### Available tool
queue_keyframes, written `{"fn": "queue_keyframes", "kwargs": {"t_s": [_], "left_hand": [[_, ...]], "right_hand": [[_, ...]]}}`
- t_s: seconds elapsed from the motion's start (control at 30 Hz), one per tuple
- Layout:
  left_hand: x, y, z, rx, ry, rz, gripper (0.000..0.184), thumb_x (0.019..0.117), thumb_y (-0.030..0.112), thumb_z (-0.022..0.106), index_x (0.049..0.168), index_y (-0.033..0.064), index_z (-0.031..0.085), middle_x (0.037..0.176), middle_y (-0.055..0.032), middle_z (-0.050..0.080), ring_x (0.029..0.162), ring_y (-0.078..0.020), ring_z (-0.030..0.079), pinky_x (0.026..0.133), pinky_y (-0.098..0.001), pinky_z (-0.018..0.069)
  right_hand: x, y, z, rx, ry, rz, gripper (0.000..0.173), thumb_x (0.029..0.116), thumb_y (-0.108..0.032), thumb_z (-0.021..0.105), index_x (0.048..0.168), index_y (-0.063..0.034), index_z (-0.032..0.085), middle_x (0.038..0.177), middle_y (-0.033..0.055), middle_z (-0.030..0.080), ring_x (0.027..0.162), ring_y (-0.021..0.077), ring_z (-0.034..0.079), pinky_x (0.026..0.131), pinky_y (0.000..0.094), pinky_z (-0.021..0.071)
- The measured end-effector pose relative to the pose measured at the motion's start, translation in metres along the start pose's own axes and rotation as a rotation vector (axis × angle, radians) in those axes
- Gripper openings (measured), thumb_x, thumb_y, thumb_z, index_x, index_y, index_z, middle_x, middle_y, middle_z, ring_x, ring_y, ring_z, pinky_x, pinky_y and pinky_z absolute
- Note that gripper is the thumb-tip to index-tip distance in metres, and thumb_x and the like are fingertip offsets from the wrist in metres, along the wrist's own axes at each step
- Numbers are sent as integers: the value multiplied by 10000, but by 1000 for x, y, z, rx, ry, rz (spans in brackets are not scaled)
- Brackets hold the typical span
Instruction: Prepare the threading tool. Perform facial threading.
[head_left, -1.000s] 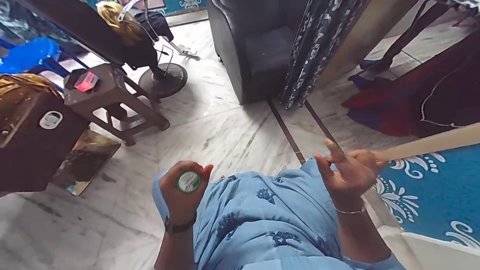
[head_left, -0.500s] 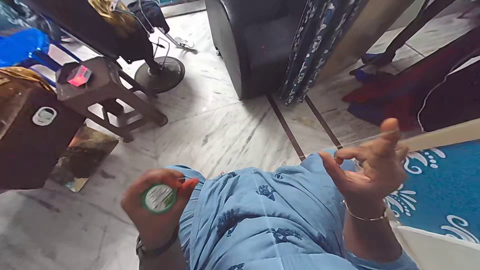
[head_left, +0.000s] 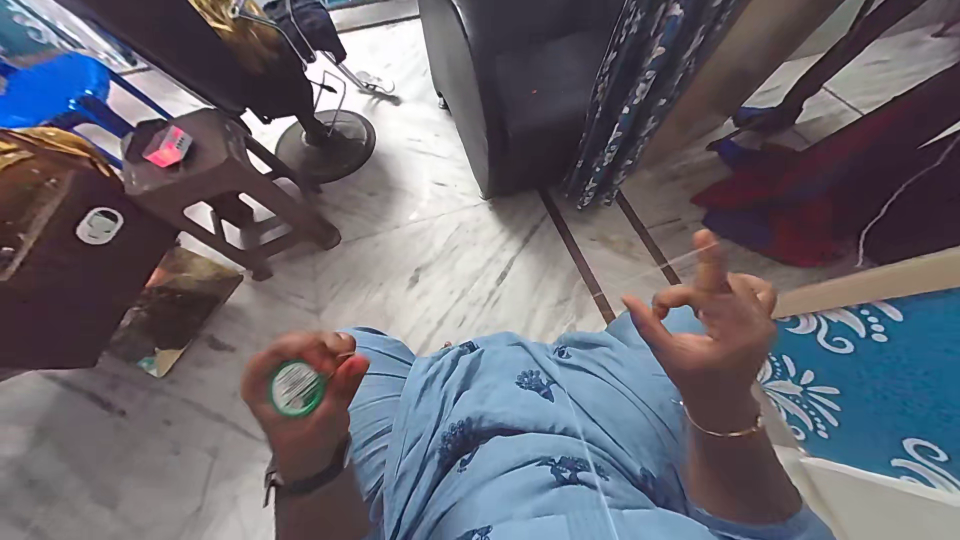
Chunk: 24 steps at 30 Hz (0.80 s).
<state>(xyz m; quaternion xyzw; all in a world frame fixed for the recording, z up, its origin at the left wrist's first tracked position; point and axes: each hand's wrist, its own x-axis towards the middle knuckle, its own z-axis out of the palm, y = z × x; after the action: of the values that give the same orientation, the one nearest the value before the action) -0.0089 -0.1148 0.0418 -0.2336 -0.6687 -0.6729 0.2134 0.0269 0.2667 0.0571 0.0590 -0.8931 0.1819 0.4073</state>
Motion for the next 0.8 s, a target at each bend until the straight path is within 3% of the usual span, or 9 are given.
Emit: {"fn": "queue_keyframes", "kwargs": {"t_s": [0.07,0.13,0.23,0.3,0.37,0.5,0.63,0.73,0.8], "left_hand": [[4,9,-1,-67,-29,8,228,922,274,778,1114,352,684,979,187,701,894,15,664,818,-193,557],[5,0,3,129,36,-20,210,903,289,801,1072,325,682,948,195,691,868,40,661,800,-175,570],[0,-40,3,628,212,-131,278,847,243,814,963,36,670,850,9,679,786,-22,657,763,-234,570],[-6,-61,0,888,224,-302,286,857,225,795,993,-13,712,893,-149,725,815,-224,708,772,-451,569],[-12,-66,5,940,197,-373,242,878,197,770,1004,-4,724,921,-180,734,844,-299,718,783,-537,558],[-16,-53,21,558,89,-151,225,867,219,783,916,27,677,816,16,681,746,15,643,718,-177,560],[-1,-21,46,148,-180,-18,224,893,274,807,926,116,652,842,81,679,802,36,649,752,-165,567],[4,2,80,-11,-486,6,380,867,400,823,961,59,685,857,2,700,823,-17,653,767,-205,558],[1,9,105,46,-564,-14,515,804,445,856,1065,24,717,873,-59,731,776,-98,666,732,-305,551]], "right_hand": [[1,-4,-6,56,-8,8,870,903,-466,754,1563,-47,373,674,56,604,680,172,551,891,466,390],[-1,-4,2,82,-52,33,839,900,-494,743,1546,-70,415,659,36,595,660,165,552,869,480,415],[-9,-1,28,104,-151,37,429,947,-469,684,1185,-123,773,653,37,662,608,207,568,796,517,429],[-19,-4,46,60,-238,42,289,991,-400,628,992,-189,826,740,19,743,641,222,620,814,526,451],[-28,-8,61,15,-292,70,283,1010,-358,595,965,-200,825,787,12,760,676,238,643,821,524,461],[-42,1,77,10,-306,175,299,1034,-316,558,1057,-171,819,884,41,780,772,272,686,820,536,474],[-59,-3,92,19,-291,112,362,994,-281,594,1294,-125,724,1187,61,760,1018,368,679,821,584,470],[-85,-13,117,103,-244,-64,287,1007,-219,571,1217,-134,747,1229,36,745,1084,335,659,860,530,473],[-91,-17,127,294,-379,-143,271,997,-129,547,1121,-138,787,1179,43,765,1066,337,686,866,521,499]]}}
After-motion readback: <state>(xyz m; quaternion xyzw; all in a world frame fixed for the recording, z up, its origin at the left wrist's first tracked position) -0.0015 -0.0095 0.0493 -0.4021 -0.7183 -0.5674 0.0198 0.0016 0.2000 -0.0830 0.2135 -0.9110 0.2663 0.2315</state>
